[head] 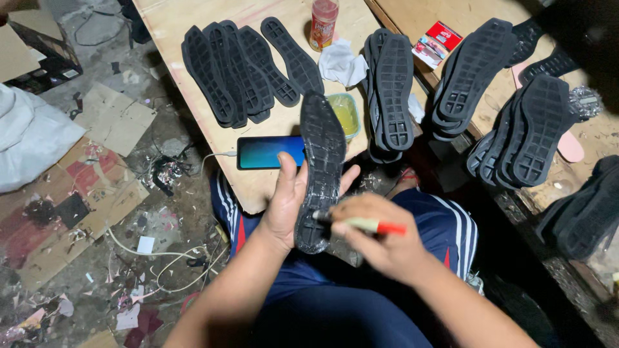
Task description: The person pours liquid from a red metal can into a small container, then holds black rubber shoe soles one at a time and brushes a yellow adhesive onto their textured bottom surfaces using a brush, dipping the brush back into the container between soles and setting treated soles on the workbench.
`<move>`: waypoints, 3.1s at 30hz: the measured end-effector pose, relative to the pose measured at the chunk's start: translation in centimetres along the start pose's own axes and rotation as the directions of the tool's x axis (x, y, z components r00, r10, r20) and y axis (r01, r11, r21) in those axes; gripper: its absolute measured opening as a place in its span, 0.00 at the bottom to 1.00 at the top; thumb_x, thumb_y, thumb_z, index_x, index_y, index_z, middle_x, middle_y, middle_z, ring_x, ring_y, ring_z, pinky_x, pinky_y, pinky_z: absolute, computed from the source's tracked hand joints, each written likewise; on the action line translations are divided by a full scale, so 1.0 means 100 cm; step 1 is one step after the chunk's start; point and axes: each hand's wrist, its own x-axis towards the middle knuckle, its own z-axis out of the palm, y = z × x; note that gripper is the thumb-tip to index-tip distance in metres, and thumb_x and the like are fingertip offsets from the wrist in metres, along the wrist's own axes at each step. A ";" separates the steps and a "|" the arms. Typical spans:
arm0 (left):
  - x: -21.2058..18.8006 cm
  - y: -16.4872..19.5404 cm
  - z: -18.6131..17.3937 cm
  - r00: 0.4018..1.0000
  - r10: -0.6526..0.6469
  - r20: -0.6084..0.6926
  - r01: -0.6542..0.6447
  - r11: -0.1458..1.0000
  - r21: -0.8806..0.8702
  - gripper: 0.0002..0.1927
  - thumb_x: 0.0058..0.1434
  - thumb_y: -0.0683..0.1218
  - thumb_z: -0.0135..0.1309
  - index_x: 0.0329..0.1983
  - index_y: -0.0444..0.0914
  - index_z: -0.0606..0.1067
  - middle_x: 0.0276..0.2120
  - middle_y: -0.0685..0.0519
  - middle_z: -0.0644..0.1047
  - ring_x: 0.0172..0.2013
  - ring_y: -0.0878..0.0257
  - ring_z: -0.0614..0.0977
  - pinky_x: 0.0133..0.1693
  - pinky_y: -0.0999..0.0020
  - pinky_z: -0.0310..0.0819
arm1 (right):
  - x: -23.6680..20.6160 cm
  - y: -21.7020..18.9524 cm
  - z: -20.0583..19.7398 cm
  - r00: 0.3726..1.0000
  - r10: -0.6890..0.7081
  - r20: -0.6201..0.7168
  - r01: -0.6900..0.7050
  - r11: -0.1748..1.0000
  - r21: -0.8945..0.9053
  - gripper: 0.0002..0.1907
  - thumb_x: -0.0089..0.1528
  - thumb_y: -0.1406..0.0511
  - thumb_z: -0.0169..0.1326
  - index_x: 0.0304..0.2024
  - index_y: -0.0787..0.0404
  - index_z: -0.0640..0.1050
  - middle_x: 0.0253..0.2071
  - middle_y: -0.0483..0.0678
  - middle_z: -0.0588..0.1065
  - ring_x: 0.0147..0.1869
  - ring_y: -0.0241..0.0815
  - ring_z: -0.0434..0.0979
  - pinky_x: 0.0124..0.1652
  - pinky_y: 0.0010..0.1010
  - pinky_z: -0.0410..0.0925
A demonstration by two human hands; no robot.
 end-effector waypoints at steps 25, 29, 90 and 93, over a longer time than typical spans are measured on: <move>0.017 0.001 -0.007 1.000 -0.011 -0.009 0.009 0.986 -0.165 0.48 0.61 0.77 0.41 0.77 0.47 0.55 0.73 0.55 0.59 0.76 0.50 0.55 0.65 0.26 0.55 | 0.005 -0.016 0.000 0.958 -0.270 0.100 0.282 0.949 -0.142 0.13 0.61 0.70 0.63 0.48 0.63 0.78 0.46 0.52 0.79 0.49 0.49 0.81 0.48 0.35 0.74; 0.019 -0.005 -0.010 1.000 -0.023 0.021 0.031 0.833 -0.553 0.49 0.71 0.76 0.38 0.82 0.41 0.51 0.76 0.47 0.58 0.76 0.43 0.52 0.68 0.28 0.57 | 0.013 -0.019 -0.003 0.966 -0.254 0.044 0.257 0.953 -0.158 0.14 0.57 0.72 0.63 0.46 0.63 0.79 0.46 0.53 0.79 0.47 0.49 0.82 0.46 0.35 0.74; -0.043 -0.002 -0.011 0.798 -0.415 0.437 0.511 0.850 -0.125 0.61 0.59 0.64 0.64 0.83 0.46 0.39 0.79 0.45 0.48 0.79 0.36 0.45 0.59 0.28 0.63 | 0.010 0.028 -0.079 0.771 0.403 -0.493 -0.238 0.901 0.363 0.11 0.65 0.73 0.59 0.50 0.68 0.78 0.39 0.47 0.79 0.38 0.34 0.78 0.40 0.26 0.73; -0.045 0.000 -0.009 0.786 -0.444 0.430 0.518 0.853 -0.065 0.61 0.59 0.66 0.64 0.82 0.42 0.40 0.77 0.44 0.50 0.78 0.34 0.48 0.59 0.28 0.65 | 0.010 0.028 -0.080 0.781 0.367 -0.505 -0.279 0.929 0.244 0.12 0.66 0.73 0.60 0.52 0.69 0.78 0.40 0.48 0.78 0.40 0.34 0.77 0.42 0.25 0.71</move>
